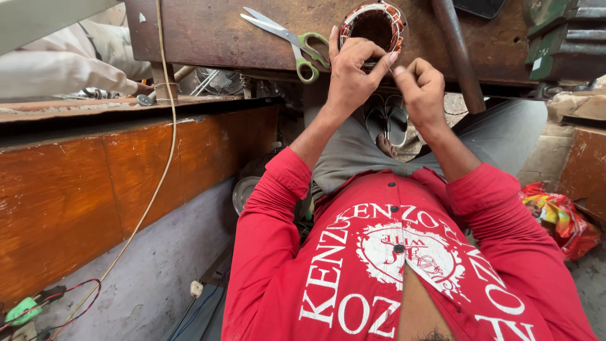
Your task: The person winds copper wire around a cylindrical stator core, using a hammer to tap the coils into place and scissors to trim the wire. The person continues winding and securing the wire around the stator.
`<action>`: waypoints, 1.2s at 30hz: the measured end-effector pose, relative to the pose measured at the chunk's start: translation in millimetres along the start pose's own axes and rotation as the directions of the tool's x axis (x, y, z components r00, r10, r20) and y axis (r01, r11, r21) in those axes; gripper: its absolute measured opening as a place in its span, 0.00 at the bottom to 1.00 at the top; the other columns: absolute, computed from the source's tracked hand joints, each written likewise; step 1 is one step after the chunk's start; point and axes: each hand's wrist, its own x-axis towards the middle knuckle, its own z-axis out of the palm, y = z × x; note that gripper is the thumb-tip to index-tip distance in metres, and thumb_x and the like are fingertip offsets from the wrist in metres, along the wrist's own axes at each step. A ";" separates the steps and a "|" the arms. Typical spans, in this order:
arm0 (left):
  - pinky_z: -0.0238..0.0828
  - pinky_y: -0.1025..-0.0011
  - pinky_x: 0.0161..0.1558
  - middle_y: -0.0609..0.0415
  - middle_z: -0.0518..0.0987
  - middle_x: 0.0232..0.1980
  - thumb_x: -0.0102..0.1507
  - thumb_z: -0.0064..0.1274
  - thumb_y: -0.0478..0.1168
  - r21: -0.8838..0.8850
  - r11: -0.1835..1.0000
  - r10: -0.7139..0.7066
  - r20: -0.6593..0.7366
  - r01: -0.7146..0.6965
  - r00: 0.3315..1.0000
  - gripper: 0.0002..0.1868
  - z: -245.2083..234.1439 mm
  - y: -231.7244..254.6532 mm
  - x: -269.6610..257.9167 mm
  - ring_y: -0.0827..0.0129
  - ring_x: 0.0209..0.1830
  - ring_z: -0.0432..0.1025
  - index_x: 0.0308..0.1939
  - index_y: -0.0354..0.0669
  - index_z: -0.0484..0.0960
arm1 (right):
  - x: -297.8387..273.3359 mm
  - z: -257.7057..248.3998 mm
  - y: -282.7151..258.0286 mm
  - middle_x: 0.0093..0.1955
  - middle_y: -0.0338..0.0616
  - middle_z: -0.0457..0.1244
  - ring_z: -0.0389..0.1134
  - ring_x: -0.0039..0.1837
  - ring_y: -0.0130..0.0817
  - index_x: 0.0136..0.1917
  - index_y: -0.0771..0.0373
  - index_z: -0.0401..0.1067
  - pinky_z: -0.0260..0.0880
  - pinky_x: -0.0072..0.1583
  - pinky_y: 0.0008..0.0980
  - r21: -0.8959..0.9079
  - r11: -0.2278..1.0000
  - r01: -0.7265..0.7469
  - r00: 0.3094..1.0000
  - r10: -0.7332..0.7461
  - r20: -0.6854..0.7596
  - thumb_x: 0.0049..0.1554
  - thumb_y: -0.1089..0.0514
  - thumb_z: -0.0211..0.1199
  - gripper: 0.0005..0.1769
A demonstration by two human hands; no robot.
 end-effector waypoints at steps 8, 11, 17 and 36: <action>0.35 0.44 0.79 0.57 0.82 0.44 0.63 0.66 0.43 0.091 0.937 0.321 0.146 -0.336 0.936 0.13 -15.1 -26.3 -6.8 0.64 0.56 0.74 0.49 0.44 0.84 | 20.7 -1.6 -19.6 0.31 0.28 0.59 0.58 0.31 0.14 0.33 0.55 0.61 0.53 0.30 0.20 0.225 0.918 -0.325 0.945 0.325 0.040 0.54 0.65 0.69 0.18; 0.36 0.43 0.79 0.59 0.83 0.40 0.62 0.67 0.42 0.081 0.932 0.340 0.135 -0.353 0.931 0.13 -12.5 -30.4 -2.7 0.66 0.50 0.75 0.47 0.44 0.85 | 20.8 -6.8 -29.1 0.29 0.29 0.56 0.52 0.28 0.15 0.33 0.54 0.58 0.46 0.28 0.21 0.153 0.920 -0.360 0.933 0.358 0.043 0.55 0.63 0.71 0.22; 0.37 0.43 0.79 0.59 0.83 0.38 0.61 0.68 0.43 0.040 0.946 0.315 0.128 -0.322 0.941 0.13 -13.0 -33.2 -3.6 0.68 0.47 0.76 0.47 0.45 0.86 | 22.7 -12.4 -16.2 0.33 0.26 0.57 0.56 0.36 0.11 0.35 0.56 0.60 0.53 0.35 0.18 -0.012 0.981 -0.194 0.980 0.194 0.032 0.57 0.64 0.74 0.22; 0.34 0.41 0.80 0.59 0.83 0.53 0.62 0.66 0.42 0.191 0.916 0.342 0.087 -0.353 0.936 0.23 -10.7 -24.0 -6.8 0.65 0.60 0.73 0.60 0.44 0.78 | -17.0 -72.5 -81.6 0.54 0.50 0.67 0.71 0.52 0.44 0.56 0.66 0.80 0.71 0.53 0.40 -0.894 0.349 0.281 0.852 -0.519 0.066 0.64 0.63 0.73 0.07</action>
